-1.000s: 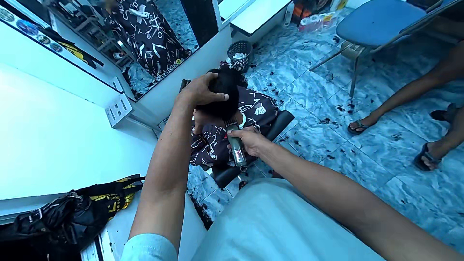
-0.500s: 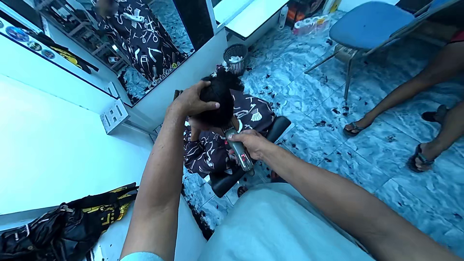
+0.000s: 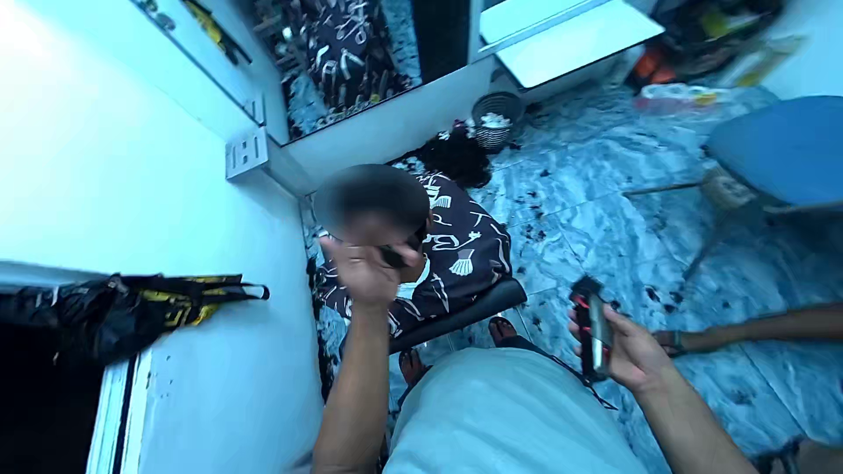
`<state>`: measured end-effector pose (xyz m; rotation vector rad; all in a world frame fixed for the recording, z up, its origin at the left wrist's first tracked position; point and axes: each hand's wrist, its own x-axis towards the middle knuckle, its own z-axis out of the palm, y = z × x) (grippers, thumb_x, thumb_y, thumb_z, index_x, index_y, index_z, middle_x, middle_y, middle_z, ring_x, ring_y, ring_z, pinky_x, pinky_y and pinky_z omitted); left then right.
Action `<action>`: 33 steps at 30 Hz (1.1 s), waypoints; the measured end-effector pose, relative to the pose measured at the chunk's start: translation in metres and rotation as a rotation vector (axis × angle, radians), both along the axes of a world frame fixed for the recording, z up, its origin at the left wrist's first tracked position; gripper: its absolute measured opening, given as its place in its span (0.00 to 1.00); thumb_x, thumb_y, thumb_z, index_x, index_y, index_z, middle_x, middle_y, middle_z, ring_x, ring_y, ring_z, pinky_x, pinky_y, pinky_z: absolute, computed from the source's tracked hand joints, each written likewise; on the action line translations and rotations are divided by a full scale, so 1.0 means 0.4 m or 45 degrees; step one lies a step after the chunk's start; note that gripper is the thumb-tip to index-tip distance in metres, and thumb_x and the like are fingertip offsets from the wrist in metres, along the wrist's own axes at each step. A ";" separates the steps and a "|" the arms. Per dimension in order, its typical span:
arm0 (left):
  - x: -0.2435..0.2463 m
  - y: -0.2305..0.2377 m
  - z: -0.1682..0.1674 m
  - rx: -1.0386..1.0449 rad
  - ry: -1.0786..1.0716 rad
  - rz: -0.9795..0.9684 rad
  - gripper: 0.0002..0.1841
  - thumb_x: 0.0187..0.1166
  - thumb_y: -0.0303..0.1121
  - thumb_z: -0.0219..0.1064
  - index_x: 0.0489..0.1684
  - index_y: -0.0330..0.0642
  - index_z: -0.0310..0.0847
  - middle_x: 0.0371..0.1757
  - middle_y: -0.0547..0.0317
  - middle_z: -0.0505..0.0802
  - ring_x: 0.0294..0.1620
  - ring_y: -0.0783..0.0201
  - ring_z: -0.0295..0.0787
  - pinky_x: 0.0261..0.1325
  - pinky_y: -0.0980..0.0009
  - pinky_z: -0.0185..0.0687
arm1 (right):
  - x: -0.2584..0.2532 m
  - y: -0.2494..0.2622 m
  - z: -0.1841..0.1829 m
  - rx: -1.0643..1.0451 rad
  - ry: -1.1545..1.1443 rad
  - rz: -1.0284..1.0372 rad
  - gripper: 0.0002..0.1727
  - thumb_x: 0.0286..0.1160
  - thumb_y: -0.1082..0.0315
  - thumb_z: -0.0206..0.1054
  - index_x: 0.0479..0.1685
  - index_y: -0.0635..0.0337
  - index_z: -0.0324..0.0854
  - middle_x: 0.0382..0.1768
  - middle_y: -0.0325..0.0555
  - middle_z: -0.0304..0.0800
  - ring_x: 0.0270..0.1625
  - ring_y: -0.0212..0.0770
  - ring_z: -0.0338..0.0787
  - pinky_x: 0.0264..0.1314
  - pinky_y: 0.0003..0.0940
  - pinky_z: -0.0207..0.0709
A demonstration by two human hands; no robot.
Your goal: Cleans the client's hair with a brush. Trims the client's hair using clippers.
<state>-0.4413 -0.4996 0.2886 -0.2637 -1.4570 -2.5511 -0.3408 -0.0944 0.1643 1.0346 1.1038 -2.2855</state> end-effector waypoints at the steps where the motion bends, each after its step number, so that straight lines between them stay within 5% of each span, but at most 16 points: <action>1: 0.024 0.038 -0.028 -0.077 -0.211 0.163 0.48 0.77 0.79 0.22 0.46 0.58 0.89 0.32 0.61 0.95 0.25 0.60 0.92 0.27 0.60 0.92 | -0.008 0.058 -0.018 0.037 -0.035 -0.011 0.25 0.92 0.43 0.40 0.64 0.41 0.79 0.45 0.40 0.92 0.38 0.40 0.93 0.31 0.41 0.89; 3: 0.072 0.001 -0.069 -0.249 -0.505 0.857 0.40 0.92 0.62 0.25 0.42 0.45 0.83 0.24 0.58 0.91 0.21 0.59 0.89 0.27 0.59 0.89 | -0.043 0.166 -0.044 0.065 -0.053 0.002 0.25 0.91 0.43 0.40 0.60 0.40 0.81 0.42 0.38 0.93 0.34 0.38 0.93 0.28 0.38 0.88; 5: 0.161 -0.086 -0.103 -0.627 -0.517 1.483 0.27 0.96 0.43 0.33 0.50 0.32 0.76 0.33 0.54 0.89 0.34 0.61 0.90 0.42 0.61 0.89 | -0.059 0.253 -0.074 0.053 -0.073 0.012 0.26 0.90 0.41 0.38 0.56 0.39 0.81 0.40 0.36 0.94 0.33 0.37 0.93 0.26 0.36 0.87; 8: 0.301 -0.046 -0.206 -1.633 -0.495 1.303 0.23 0.85 0.35 0.58 0.67 0.19 0.74 0.69 0.29 0.84 0.76 0.44 0.78 0.84 0.50 0.68 | -0.123 0.325 -0.093 0.105 -0.119 0.065 0.28 0.90 0.37 0.39 0.47 0.41 0.82 0.31 0.34 0.91 0.27 0.33 0.90 0.25 0.32 0.86; 10: 0.340 -0.036 -0.303 -2.114 -0.499 1.099 0.32 0.79 0.50 0.71 0.75 0.35 0.78 0.80 0.33 0.79 0.86 0.37 0.67 0.89 0.37 0.52 | -0.181 0.328 -0.096 0.152 -0.109 0.118 0.23 0.91 0.40 0.46 0.43 0.43 0.81 0.27 0.32 0.87 0.24 0.31 0.87 0.23 0.29 0.84; 11: 0.369 -0.073 -0.325 -2.186 -0.651 1.164 0.33 0.76 0.51 0.73 0.76 0.38 0.80 0.80 0.34 0.80 0.86 0.37 0.68 0.88 0.36 0.54 | -0.206 0.323 -0.091 0.174 -0.094 0.147 0.21 0.91 0.42 0.48 0.44 0.43 0.81 0.26 0.32 0.86 0.23 0.30 0.86 0.22 0.28 0.84; 14: 0.461 -0.261 -0.227 -1.510 -1.363 1.879 0.31 0.86 0.44 0.63 0.81 0.27 0.70 0.78 0.31 0.80 0.83 0.42 0.73 0.86 0.49 0.65 | -0.262 0.301 -0.045 0.264 -0.078 0.274 0.17 0.89 0.43 0.54 0.49 0.43 0.79 0.28 0.32 0.84 0.22 0.30 0.84 0.20 0.29 0.83; 16: 0.442 -0.293 -0.099 -1.062 -1.332 2.140 0.31 0.92 0.44 0.51 0.85 0.29 0.62 0.78 0.33 0.79 0.77 0.45 0.79 0.79 0.52 0.73 | -0.292 0.275 -0.020 0.341 -0.063 0.387 0.17 0.88 0.44 0.56 0.54 0.45 0.77 0.30 0.34 0.85 0.23 0.33 0.85 0.21 0.33 0.84; 18: 0.336 -0.180 -0.021 -0.712 -0.907 1.942 0.25 0.97 0.43 0.38 0.79 0.35 0.66 0.62 0.45 0.86 0.54 0.54 0.89 0.56 0.57 0.87 | -0.320 0.229 -0.012 0.367 -0.024 0.482 0.21 0.89 0.43 0.55 0.62 0.49 0.76 0.34 0.40 0.86 0.25 0.39 0.87 0.23 0.38 0.86; 20: 0.218 0.003 -0.019 -0.165 -0.696 1.386 0.33 0.92 0.59 0.21 0.47 0.57 0.76 0.34 0.66 0.90 0.32 0.63 0.90 0.37 0.60 0.89 | -0.331 0.165 0.007 0.355 -0.015 0.570 0.24 0.92 0.43 0.48 0.68 0.49 0.75 0.35 0.42 0.86 0.25 0.41 0.87 0.24 0.41 0.86; 21: 0.177 0.076 -0.042 -0.010 -0.708 1.013 0.42 0.84 0.69 0.14 0.38 0.61 0.79 0.28 0.69 0.91 0.28 0.65 0.88 0.33 0.62 0.88 | -0.335 0.129 0.022 0.348 -0.014 0.613 0.24 0.93 0.44 0.45 0.67 0.50 0.74 0.35 0.43 0.86 0.25 0.42 0.87 0.24 0.42 0.85; 23: 0.116 0.127 -0.110 -0.011 -0.651 0.717 0.49 0.79 0.74 0.12 0.42 0.57 0.85 0.29 0.64 0.94 0.27 0.61 0.92 0.32 0.59 0.92 | -0.337 0.058 0.057 0.338 0.026 0.709 0.23 0.94 0.48 0.45 0.68 0.53 0.73 0.37 0.47 0.86 0.26 0.44 0.87 0.24 0.43 0.85; 26: 0.114 0.000 -0.122 -0.044 -0.508 1.591 0.32 0.92 0.58 0.30 0.40 0.43 0.75 0.23 0.57 0.87 0.27 0.56 0.89 0.36 0.54 0.89 | -0.317 -0.037 0.121 0.362 0.230 0.976 0.20 0.91 0.58 0.56 0.73 0.60 0.72 0.46 0.52 0.87 0.34 0.46 0.91 0.33 0.43 0.89; 28: 0.105 -0.078 -0.026 -0.063 -0.270 1.973 0.29 0.95 0.56 0.32 0.47 0.39 0.69 0.22 0.55 0.83 0.24 0.55 0.87 0.33 0.52 0.89 | -0.310 -0.119 0.154 0.336 0.405 1.157 0.23 0.87 0.62 0.64 0.74 0.65 0.72 0.53 0.58 0.88 0.44 0.49 0.93 0.45 0.45 0.91; 31: 0.007 -0.016 0.124 -0.599 0.104 1.561 0.12 0.94 0.35 0.40 0.56 0.36 0.65 0.30 0.61 0.87 0.34 0.62 0.90 0.45 0.58 0.91 | -0.315 -0.277 0.168 0.276 0.604 1.330 0.27 0.81 0.57 0.71 0.71 0.65 0.74 0.54 0.59 0.90 0.49 0.51 0.94 0.54 0.49 0.90; 33: -0.099 0.027 0.185 -1.239 0.042 1.069 0.17 0.89 0.35 0.54 0.63 0.27 0.72 0.51 0.51 0.90 0.53 0.62 0.89 0.61 0.62 0.85 | -0.327 -0.372 0.165 0.175 0.606 1.397 0.26 0.81 0.55 0.71 0.68 0.65 0.76 0.50 0.58 0.91 0.45 0.50 0.94 0.51 0.48 0.90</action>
